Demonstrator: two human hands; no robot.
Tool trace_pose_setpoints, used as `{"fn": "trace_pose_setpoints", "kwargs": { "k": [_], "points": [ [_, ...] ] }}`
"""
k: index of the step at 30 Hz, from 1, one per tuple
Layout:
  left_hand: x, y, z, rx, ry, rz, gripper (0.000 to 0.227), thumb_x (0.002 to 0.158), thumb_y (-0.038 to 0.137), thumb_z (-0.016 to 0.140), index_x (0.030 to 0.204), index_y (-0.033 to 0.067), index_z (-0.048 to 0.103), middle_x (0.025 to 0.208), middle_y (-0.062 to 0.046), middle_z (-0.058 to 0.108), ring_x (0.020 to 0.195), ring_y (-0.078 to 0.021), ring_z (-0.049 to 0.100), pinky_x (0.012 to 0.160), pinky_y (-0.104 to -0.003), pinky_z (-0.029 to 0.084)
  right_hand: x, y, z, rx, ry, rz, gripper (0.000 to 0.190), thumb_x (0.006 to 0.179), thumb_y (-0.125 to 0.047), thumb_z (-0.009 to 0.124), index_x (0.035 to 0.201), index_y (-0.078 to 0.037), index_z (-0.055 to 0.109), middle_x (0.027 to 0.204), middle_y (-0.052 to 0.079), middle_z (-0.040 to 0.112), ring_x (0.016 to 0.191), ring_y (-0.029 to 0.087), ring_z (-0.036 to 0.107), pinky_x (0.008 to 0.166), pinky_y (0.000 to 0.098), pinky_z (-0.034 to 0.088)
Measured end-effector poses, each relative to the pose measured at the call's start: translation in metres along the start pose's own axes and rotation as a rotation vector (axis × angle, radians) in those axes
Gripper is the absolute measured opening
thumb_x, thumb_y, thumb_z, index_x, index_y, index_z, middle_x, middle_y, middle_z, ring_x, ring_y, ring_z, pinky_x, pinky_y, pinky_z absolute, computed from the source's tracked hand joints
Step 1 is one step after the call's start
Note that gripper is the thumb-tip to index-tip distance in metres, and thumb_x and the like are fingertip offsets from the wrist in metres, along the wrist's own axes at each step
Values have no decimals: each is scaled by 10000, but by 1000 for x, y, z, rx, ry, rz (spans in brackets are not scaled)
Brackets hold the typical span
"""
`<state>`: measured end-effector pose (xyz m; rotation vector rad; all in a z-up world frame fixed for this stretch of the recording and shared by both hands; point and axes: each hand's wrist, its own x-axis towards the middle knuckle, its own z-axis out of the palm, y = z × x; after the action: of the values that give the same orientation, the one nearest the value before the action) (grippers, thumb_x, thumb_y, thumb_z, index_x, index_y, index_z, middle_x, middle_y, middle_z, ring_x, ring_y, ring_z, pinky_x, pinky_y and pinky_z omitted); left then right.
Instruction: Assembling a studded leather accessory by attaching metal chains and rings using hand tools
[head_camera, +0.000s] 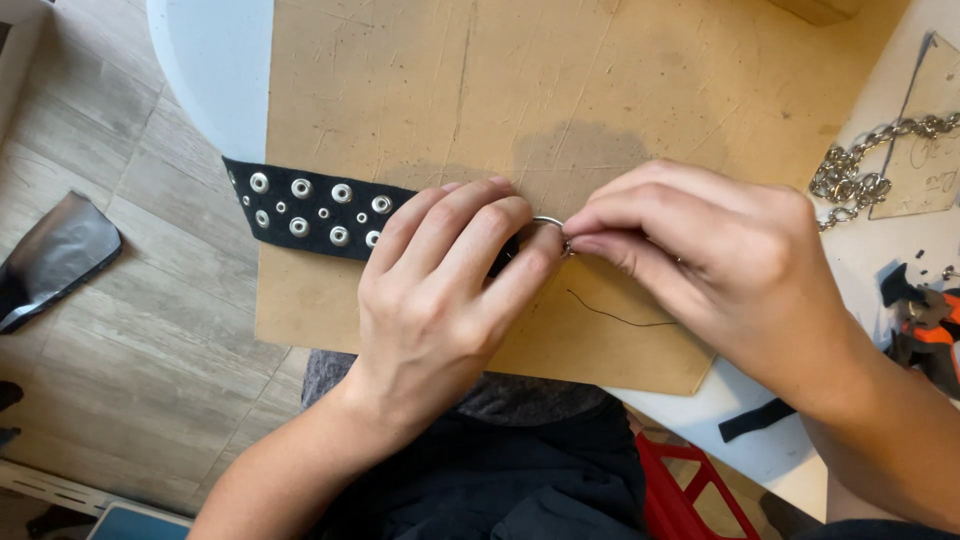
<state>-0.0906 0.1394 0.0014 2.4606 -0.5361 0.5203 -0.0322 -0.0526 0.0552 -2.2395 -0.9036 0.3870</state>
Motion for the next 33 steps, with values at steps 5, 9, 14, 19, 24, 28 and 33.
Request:
{"fn": "trace_pose_setpoints", "kwargs": {
  "k": [5, 9, 14, 19, 24, 28, 33],
  "points": [
    [-1, 1, -2, 11, -17, 8, 188, 1101, 64, 562, 986, 84, 710, 1102, -85, 700, 1125, -268, 712, 981, -373, 521, -6, 4, 6, 12, 6, 211, 81, 1022, -91, 697, 1001, -15, 682, 909, 53, 705, 772, 164, 636, 707, 286, 470],
    [-1, 2, -5, -223, -19, -87, 375, 1001, 425, 713, 1034, 56, 657, 1244, -147, 705, 1218, -334, 707, 1012, -419, 542, -10, -8, 3, 98, 65, 312, 110, 1015, -115, 652, 992, -12, 682, 924, 53, 742, 770, 110, 716, 725, 223, 540],
    [1, 4, -2, -258, 25, -139, 252, 1000, 314, 779, 1108, 88, 747, 1184, -69, 753, 1149, -234, 740, 1022, -366, 493, -15, -15, 3, 80, 97, 296, 106, 1005, -99, 647, 986, 3, 668, 950, 88, 727, 764, 140, 670, 729, 244, 539],
    [0, 4, 3, -15, 79, 72, 218, 1094, 64, 509, 1091, 39, 725, 1143, -127, 780, 970, -208, 803, 891, -337, 624, -12, -2, 10, 466, 89, 640, 137, 1017, -140, 629, 1011, -3, 641, 786, 77, 687, 650, 102, 622, 645, 199, 554],
    [4, 7, 5, 57, 49, 74, 167, 1090, 31, 559, 1069, 35, 724, 1047, -96, 701, 863, -215, 705, 783, -337, 582, -12, 7, 15, 456, 88, 692, 103, 1033, -129, 653, 995, -34, 663, 661, 29, 597, 545, 71, 536, 493, 184, 461],
    [11, 9, 8, 257, -4, 47, 108, 1094, 54, 601, 1054, 98, 692, 1004, -14, 636, 698, -166, 506, 622, -286, 466, -11, 8, 16, 186, 169, 452, 44, 1052, -27, 701, 1072, 12, 704, 913, 44, 699, 751, 79, 590, 719, 195, 520],
    [23, 8, 9, 347, -75, -20, 252, 1075, 0, 607, 889, 162, 559, 931, 23, 505, 733, -159, 445, 587, -261, 384, -32, 17, 14, -314, 205, 154, 214, 1060, -33, 808, 1207, 74, 694, 1149, 218, 622, 886, 283, 596, 799, 392, 515]
  ]
}}
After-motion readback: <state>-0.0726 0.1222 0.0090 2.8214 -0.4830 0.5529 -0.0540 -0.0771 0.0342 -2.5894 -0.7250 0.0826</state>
